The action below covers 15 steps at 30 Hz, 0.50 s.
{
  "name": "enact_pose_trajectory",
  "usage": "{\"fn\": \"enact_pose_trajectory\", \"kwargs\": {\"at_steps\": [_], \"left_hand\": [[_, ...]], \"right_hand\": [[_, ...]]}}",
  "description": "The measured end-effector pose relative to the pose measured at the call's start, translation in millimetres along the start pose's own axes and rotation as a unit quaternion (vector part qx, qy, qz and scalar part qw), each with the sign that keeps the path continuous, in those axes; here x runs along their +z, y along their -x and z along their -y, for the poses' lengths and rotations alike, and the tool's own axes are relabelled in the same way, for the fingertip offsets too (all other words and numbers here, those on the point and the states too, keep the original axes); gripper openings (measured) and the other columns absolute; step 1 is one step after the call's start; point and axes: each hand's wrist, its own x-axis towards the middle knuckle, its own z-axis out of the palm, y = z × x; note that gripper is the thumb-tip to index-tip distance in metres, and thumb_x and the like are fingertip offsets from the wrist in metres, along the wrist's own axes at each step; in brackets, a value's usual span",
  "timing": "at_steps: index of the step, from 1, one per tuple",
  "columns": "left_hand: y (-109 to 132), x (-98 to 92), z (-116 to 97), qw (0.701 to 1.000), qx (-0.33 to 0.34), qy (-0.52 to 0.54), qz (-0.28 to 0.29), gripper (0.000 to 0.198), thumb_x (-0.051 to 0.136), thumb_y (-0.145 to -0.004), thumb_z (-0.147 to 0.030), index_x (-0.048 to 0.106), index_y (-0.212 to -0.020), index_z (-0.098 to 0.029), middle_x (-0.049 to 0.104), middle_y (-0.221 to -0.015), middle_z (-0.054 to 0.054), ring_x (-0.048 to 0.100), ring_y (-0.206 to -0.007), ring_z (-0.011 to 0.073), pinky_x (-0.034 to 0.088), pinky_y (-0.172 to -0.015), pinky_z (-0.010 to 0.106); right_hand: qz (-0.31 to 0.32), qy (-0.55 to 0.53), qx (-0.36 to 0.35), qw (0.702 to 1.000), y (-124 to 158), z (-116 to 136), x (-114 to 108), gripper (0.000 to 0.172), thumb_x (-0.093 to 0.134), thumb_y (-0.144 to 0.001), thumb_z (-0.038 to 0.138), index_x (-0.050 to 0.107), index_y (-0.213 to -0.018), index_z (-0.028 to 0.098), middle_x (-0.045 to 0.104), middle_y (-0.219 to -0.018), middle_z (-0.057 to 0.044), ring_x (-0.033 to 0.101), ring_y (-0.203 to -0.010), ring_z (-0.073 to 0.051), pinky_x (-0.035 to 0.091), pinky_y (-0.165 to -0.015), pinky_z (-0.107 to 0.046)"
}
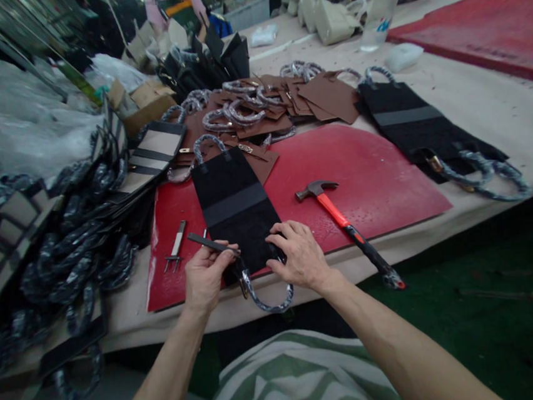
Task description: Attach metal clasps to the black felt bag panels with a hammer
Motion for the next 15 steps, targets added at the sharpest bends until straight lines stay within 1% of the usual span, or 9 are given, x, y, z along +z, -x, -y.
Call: {"fn": "enact_pose_trajectory", "kwargs": {"at_steps": [2,5,8,11,15], "left_hand": [[-1,5.7,1,0.998,0.034,-0.044,0.006,0.031,0.077,-0.076,-0.030,0.065,-0.100,-0.015,0.077,-0.093,0.007,0.074,-0.087,0.0188,0.058,-0.084,0.032],[0,9.6,6,0.994,0.066,-0.091,0.012,0.026,0.073,-0.079,-0.028,0.065,-0.100,-0.016,0.077,-0.096,0.007,0.074,-0.087,0.0188,0.059,-0.083,0.032],[1,7.2,13,0.985,0.093,-0.146,0.015,0.020,0.070,-0.082,-0.028,0.067,-0.098,-0.017,0.076,-0.097,0.007,0.073,-0.088,0.0193,0.059,-0.083,0.032],[1,2.3,19,0.975,0.117,-0.189,0.017,0.018,0.068,-0.085,-0.030,0.068,-0.098,-0.018,0.076,-0.097,0.007,0.073,-0.091,0.0202,0.058,-0.086,0.034],[0,0.2,24,0.970,0.135,-0.200,0.012,0.019,0.070,-0.084,-0.032,0.068,-0.098,-0.019,0.077,-0.096,0.006,0.073,-0.089,0.0196,0.059,-0.084,0.033]], "right_hand": [[0.001,0.002,-0.001,1.000,0,0,-1,0.043,0.074,-0.073,0.031,0.064,-0.113,0.020,0.058,-0.124,-0.009,0.049,-0.114,-0.029,0.037,-0.100,-0.045],[0.003,0.002,0.000,1.000,0,0,-1,0.044,0.074,-0.073,0.032,0.064,-0.114,0.020,0.057,-0.125,-0.009,0.048,-0.115,-0.029,0.036,-0.101,-0.045],[0.001,0.002,0.003,1.000,1,-1,0,0.045,0.074,-0.073,0.032,0.064,-0.115,0.020,0.057,-0.126,-0.009,0.047,-0.115,-0.030,0.036,-0.102,-0.045],[0.000,0.001,0.004,1.000,1,-2,1,0.046,0.075,-0.073,0.033,0.064,-0.115,0.020,0.057,-0.127,-0.009,0.047,-0.115,-0.030,0.035,-0.103,-0.046],[0.000,0.000,0.003,1.000,0,-3,2,0.046,0.075,-0.073,0.033,0.065,-0.115,0.020,0.057,-0.127,-0.009,0.047,-0.115,-0.030,0.035,-0.103,-0.046]]}}
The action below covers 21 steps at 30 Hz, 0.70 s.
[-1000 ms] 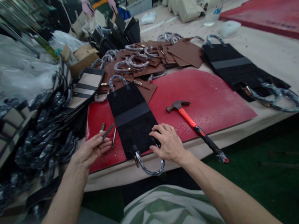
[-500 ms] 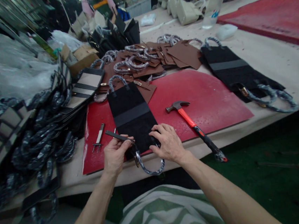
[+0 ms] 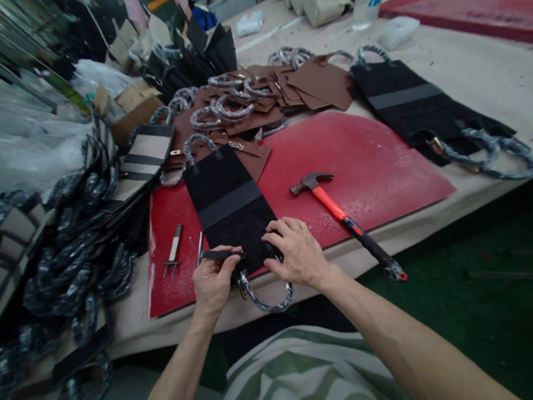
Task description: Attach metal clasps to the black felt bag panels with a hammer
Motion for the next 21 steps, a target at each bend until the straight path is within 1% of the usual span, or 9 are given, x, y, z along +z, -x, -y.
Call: {"fn": "enact_pose_trajectory", "kwargs": {"at_steps": [3,6,10,16,21], "left_hand": [[1,2.0,1,1.000,0.006,-0.001,-0.015,0.019,0.071,-0.083,-0.033,0.068,-0.096,-0.019,0.077,-0.094,0.005,0.074,-0.085,0.0182,0.060,-0.079,0.030],[2,3.8,2,0.999,0.017,-0.020,-0.019,0.019,0.072,-0.083,-0.033,0.068,-0.095,-0.019,0.076,-0.091,0.004,0.073,-0.082,0.0175,0.059,-0.076,0.028],[4,5.6,6,0.998,0.030,-0.050,-0.021,0.017,0.071,-0.084,-0.033,0.069,-0.094,-0.021,0.076,-0.091,0.002,0.073,-0.083,0.0168,0.058,-0.078,0.028],[8,8.8,12,0.995,0.062,-0.067,-0.038,0.015,0.070,-0.085,-0.032,0.068,-0.095,-0.021,0.075,-0.092,0.003,0.072,-0.084,0.0172,0.058,-0.079,0.029],[7,9.3,9,0.990,0.094,-0.100,-0.034,0.013,0.069,-0.086,-0.031,0.067,-0.093,-0.020,0.075,-0.091,0.002,0.072,-0.085,0.0170,0.057,-0.079,0.029]], "right_hand": [[-0.002,-0.002,0.001,1.000,1,0,0,0.045,0.075,-0.073,0.033,0.065,-0.115,0.020,0.057,-0.127,-0.009,0.047,-0.116,-0.030,0.035,-0.103,-0.046],[-0.003,-0.006,0.003,1.000,1,0,-1,0.045,0.075,-0.073,0.033,0.065,-0.116,0.020,0.057,-0.127,-0.009,0.046,-0.116,-0.030,0.035,-0.104,-0.046],[0.001,-0.008,0.004,1.000,2,-1,-2,0.045,0.074,-0.074,0.033,0.065,-0.117,0.021,0.057,-0.128,-0.009,0.046,-0.117,-0.031,0.035,-0.104,-0.046],[0.005,-0.006,0.003,1.000,1,-1,-3,0.045,0.073,-0.075,0.034,0.065,-0.117,0.020,0.057,-0.127,-0.009,0.046,-0.116,-0.031,0.035,-0.103,-0.046],[0.005,-0.005,0.002,1.000,1,-1,-3,0.045,0.073,-0.075,0.033,0.065,-0.117,0.020,0.056,-0.127,-0.010,0.045,-0.117,-0.031,0.034,-0.103,-0.046]]}}
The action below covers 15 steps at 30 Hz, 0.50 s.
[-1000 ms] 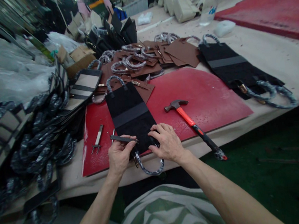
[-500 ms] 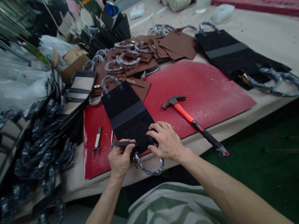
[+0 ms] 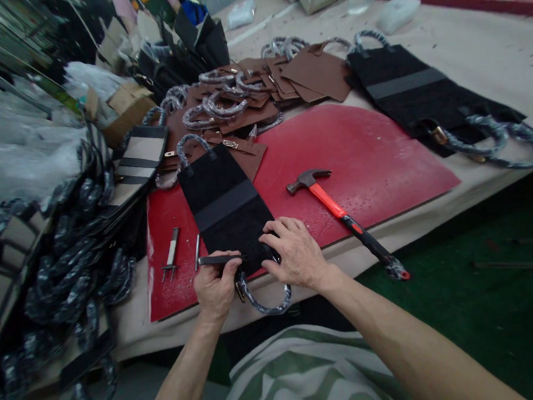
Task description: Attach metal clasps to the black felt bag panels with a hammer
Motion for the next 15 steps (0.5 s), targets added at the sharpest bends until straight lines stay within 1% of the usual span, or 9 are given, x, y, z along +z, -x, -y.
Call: {"fn": "enact_pose_trajectory", "kwargs": {"at_steps": [5,10,13,15], "left_hand": [[-3,-0.7,-7,0.999,0.031,-0.041,0.012,0.012,0.068,-0.087,-0.031,0.067,-0.092,-0.020,0.074,-0.090,0.003,0.071,-0.085,0.0166,0.055,-0.080,0.028],[-7,-6.0,-10,0.998,0.005,-0.042,0.050,0.014,0.065,-0.089,-0.032,0.065,-0.097,-0.021,0.073,-0.095,0.004,0.070,-0.090,0.0182,0.055,-0.082,0.030],[-10,-9.6,-10,0.996,0.012,-0.038,0.081,0.015,0.062,-0.090,-0.029,0.064,-0.102,-0.021,0.073,-0.098,0.004,0.069,-0.092,0.0182,0.055,-0.084,0.031],[-11,-10.4,-9,0.996,0.019,-0.032,0.086,0.015,0.062,-0.090,-0.029,0.064,-0.102,-0.020,0.073,-0.098,0.004,0.069,-0.092,0.0180,0.055,-0.085,0.031]], "right_hand": [[-0.001,-0.004,0.000,1.000,0,0,0,0.044,0.073,-0.075,0.034,0.065,-0.117,0.020,0.057,-0.127,-0.010,0.045,-0.117,-0.032,0.034,-0.103,-0.047],[0.000,-0.009,0.003,1.000,0,0,-1,0.044,0.072,-0.075,0.033,0.065,-0.117,0.021,0.057,-0.127,-0.010,0.046,-0.117,-0.032,0.035,-0.102,-0.048],[0.000,-0.009,0.004,1.000,0,0,-1,0.044,0.072,-0.075,0.034,0.065,-0.117,0.021,0.057,-0.127,-0.010,0.045,-0.117,-0.032,0.034,-0.103,-0.048],[0.000,-0.009,0.005,1.000,0,0,-1,0.044,0.072,-0.075,0.034,0.065,-0.117,0.021,0.057,-0.127,-0.010,0.045,-0.118,-0.032,0.034,-0.103,-0.048]]}}
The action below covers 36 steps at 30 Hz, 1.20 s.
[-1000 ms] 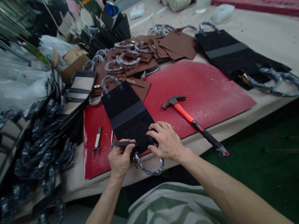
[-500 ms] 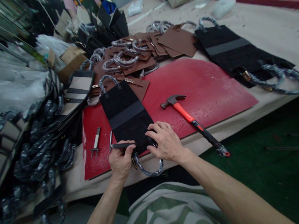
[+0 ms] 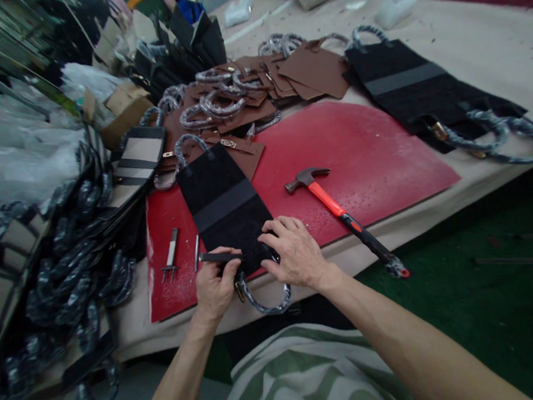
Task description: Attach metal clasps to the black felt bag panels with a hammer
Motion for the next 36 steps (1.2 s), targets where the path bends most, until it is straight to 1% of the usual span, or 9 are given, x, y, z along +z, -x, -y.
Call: {"fn": "enact_pose_trajectory", "kwargs": {"at_steps": [8,17,21,25,27,29,32,34,36], "left_hand": [[5,9.9,11,0.998,0.027,-0.012,-0.052,0.011,0.065,-0.088,-0.028,0.066,-0.096,-0.020,0.075,-0.093,0.004,0.071,-0.088,0.0186,0.057,-0.083,0.032],[0,10.6,4,0.990,0.113,-0.078,-0.041,0.006,0.061,-0.090,-0.023,0.065,-0.093,-0.020,0.074,-0.090,0.006,0.071,-0.087,0.0193,0.057,-0.082,0.031],[-3,11.3,2,0.989,0.120,-0.087,-0.028,0.007,0.059,-0.090,-0.024,0.063,-0.095,-0.020,0.073,-0.091,0.006,0.071,-0.088,0.0202,0.056,-0.082,0.033],[-6,12.2,3,0.989,0.128,-0.079,-0.017,0.007,0.059,-0.089,-0.023,0.061,-0.095,-0.020,0.071,-0.088,0.006,0.069,-0.083,0.0195,0.055,-0.078,0.031],[-7,13.0,5,0.988,0.133,-0.076,-0.014,0.008,0.060,-0.088,-0.023,0.061,-0.095,-0.020,0.070,-0.086,0.006,0.068,-0.081,0.0198,0.055,-0.076,0.031],[-8,14.0,5,0.988,0.137,-0.072,-0.017,0.009,0.061,-0.087,-0.023,0.061,-0.095,-0.020,0.069,-0.085,0.006,0.068,-0.081,0.0206,0.054,-0.075,0.032],[-8,15.3,5,0.988,0.137,-0.067,-0.022,0.007,0.060,-0.086,-0.022,0.061,-0.093,-0.020,0.068,-0.083,0.007,0.066,-0.079,0.0206,0.054,-0.073,0.032],[-9,15.9,5,0.989,0.133,-0.063,-0.022,0.006,0.059,-0.086,-0.021,0.061,-0.091,-0.020,0.068,-0.082,0.006,0.065,-0.077,0.0202,0.053,-0.072,0.032],[-9,16.3,4,0.990,0.131,-0.052,-0.021,0.005,0.059,-0.086,-0.020,0.060,-0.091,-0.020,0.067,-0.083,0.006,0.065,-0.078,0.0201,0.053,-0.073,0.033]], "right_hand": [[0.001,0.002,-0.002,1.000,1,-1,0,0.046,0.073,-0.075,0.035,0.065,-0.118,0.020,0.057,-0.128,-0.010,0.045,-0.118,-0.032,0.034,-0.102,-0.047],[-0.002,0.003,-0.003,1.000,1,0,1,0.045,0.073,-0.075,0.034,0.064,-0.117,0.021,0.057,-0.127,-0.010,0.046,-0.118,-0.032,0.034,-0.104,-0.047],[-0.008,-0.025,-0.017,0.999,1,-3,2,0.045,0.072,-0.076,0.035,0.064,-0.118,0.021,0.058,-0.127,-0.011,0.048,-0.118,-0.032,0.037,-0.102,-0.048],[-0.070,-0.052,-0.026,0.996,4,-13,-19,0.037,0.064,-0.084,0.033,0.062,-0.117,0.018,0.057,-0.126,-0.013,0.051,-0.117,-0.029,0.041,-0.100,-0.045],[-0.121,0.009,0.020,0.992,8,-23,-39,0.033,0.061,-0.086,0.031,0.062,-0.116,0.016,0.057,-0.125,-0.015,0.052,-0.116,-0.031,0.042,-0.100,-0.046],[-0.135,0.101,0.092,0.981,14,-37,-61,0.034,0.060,-0.085,0.030,0.062,-0.115,0.013,0.057,-0.122,-0.018,0.052,-0.113,-0.034,0.043,-0.096,-0.048],[-0.049,0.181,0.211,0.959,24,-56,-84,0.025,0.060,-0.082,0.028,0.063,-0.102,0.013,0.059,-0.105,-0.019,0.057,-0.097,-0.034,0.046,-0.081,-0.046],[0.006,0.141,0.270,0.953,29,-62,-89,0.008,0.060,-0.080,0.023,0.060,-0.085,0.017,0.058,-0.086,-0.012,0.058,-0.082,-0.028,0.045,-0.072,-0.039],[0.030,-0.020,0.341,0.939,29,-60,-88,0.010,0.061,-0.075,0.018,0.051,-0.072,0.020,0.052,-0.071,-0.004,0.054,-0.069,-0.021,0.044,-0.063,-0.033]]}}
